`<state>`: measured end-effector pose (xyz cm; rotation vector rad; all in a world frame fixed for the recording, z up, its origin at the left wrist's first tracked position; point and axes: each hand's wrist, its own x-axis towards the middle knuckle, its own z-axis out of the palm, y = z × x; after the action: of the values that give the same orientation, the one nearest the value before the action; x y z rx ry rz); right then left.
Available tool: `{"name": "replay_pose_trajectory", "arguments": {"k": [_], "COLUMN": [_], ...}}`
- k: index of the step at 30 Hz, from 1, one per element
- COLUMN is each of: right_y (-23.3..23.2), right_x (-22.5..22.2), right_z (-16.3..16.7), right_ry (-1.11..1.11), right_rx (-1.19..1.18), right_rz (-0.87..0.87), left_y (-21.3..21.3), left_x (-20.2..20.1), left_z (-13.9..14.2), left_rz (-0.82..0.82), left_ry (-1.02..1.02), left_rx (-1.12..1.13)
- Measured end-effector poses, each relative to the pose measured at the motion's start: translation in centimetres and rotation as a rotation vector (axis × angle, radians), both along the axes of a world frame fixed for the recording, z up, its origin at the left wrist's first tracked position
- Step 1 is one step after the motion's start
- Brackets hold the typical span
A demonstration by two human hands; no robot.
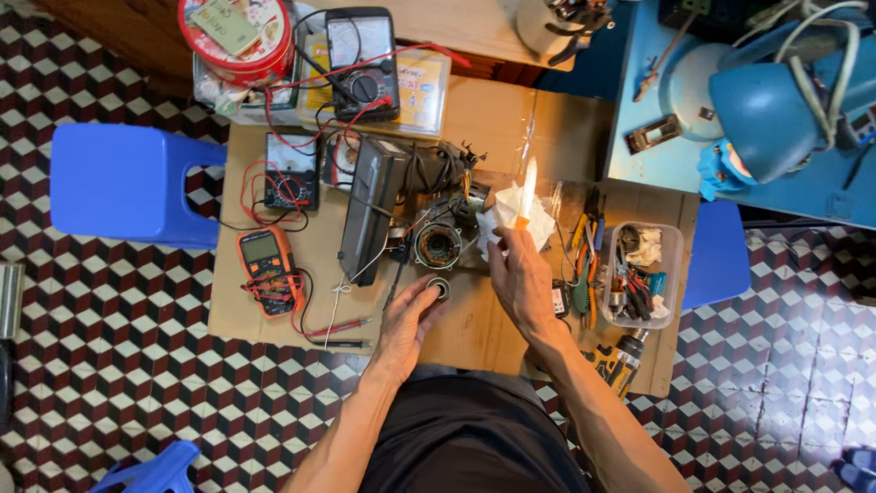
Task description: The person cleans a small cylindrical metal part with a white cloth, then uses a screwdriver to adjust the interior of a motor stator. They repeatedly handle the cylindrical part, inspecting it and placing it into the stator before removing it again.
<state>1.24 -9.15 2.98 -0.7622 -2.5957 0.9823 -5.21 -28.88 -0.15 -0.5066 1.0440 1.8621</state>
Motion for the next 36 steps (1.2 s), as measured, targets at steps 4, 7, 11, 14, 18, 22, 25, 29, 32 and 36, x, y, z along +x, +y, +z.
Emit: {"name": "replay_pose_trajectory", "arguments": {"k": [4, 7, 11, 14, 18, 22, 25, 29, 32, 36], "right_y": [-4.0, -6.2, -7.9, -8.7, -9.7, -11.2, -11.6, -10.7, -10.7, -10.9], "right_x": [0.6, -0.5, -3.9, -5.6, -5.2, -3.7, -4.0, -6.1, -7.3, -8.0], "right_z": [-1.2, -3.5, -6.1, -6.4, -5.9, -5.9, -6.6, -7.4, -7.3, -7.4], "right_ry": [-0.219, -0.037, -0.180, -0.238, -0.138, -0.210, -0.230, 0.065, 0.184, 0.288], "right_rx": [-0.029, 0.057, 0.124, 0.162, 0.211, -0.182, -0.572, -1.315, -1.434, -1.459], "right_rz": [0.123, 0.135, 0.073, -0.027, -0.090, -0.395, -0.649, -0.844, -0.894, -0.883], "left_y": [-1.9, -3.7, -6.0, -6.8, -8.0, -8.4, -8.3, -7.9, -8.1, -8.4], "left_x": [-0.7, -0.9, -0.7, -0.1, 0.6, 0.5, 0.2, -0.5, -0.9, -1.1], "left_z": [-1.4, -1.7, -1.5, -1.2, -0.6, 0.0, 0.7, 1.6, 2.2, 2.7], "left_rz": [0.036, 0.051, 0.115, 0.128, 0.125, 0.103, 0.101, 0.094, 0.072, 0.059], "left_ry": [-0.024, 0.002, -0.026, -0.036, -0.061, -0.060, -0.054, -0.009, 0.002, -0.020], "left_rx": [0.004, -0.042, -0.057, -0.045, -0.018, 0.008, 0.023, 0.057, 0.044, 0.037]}}
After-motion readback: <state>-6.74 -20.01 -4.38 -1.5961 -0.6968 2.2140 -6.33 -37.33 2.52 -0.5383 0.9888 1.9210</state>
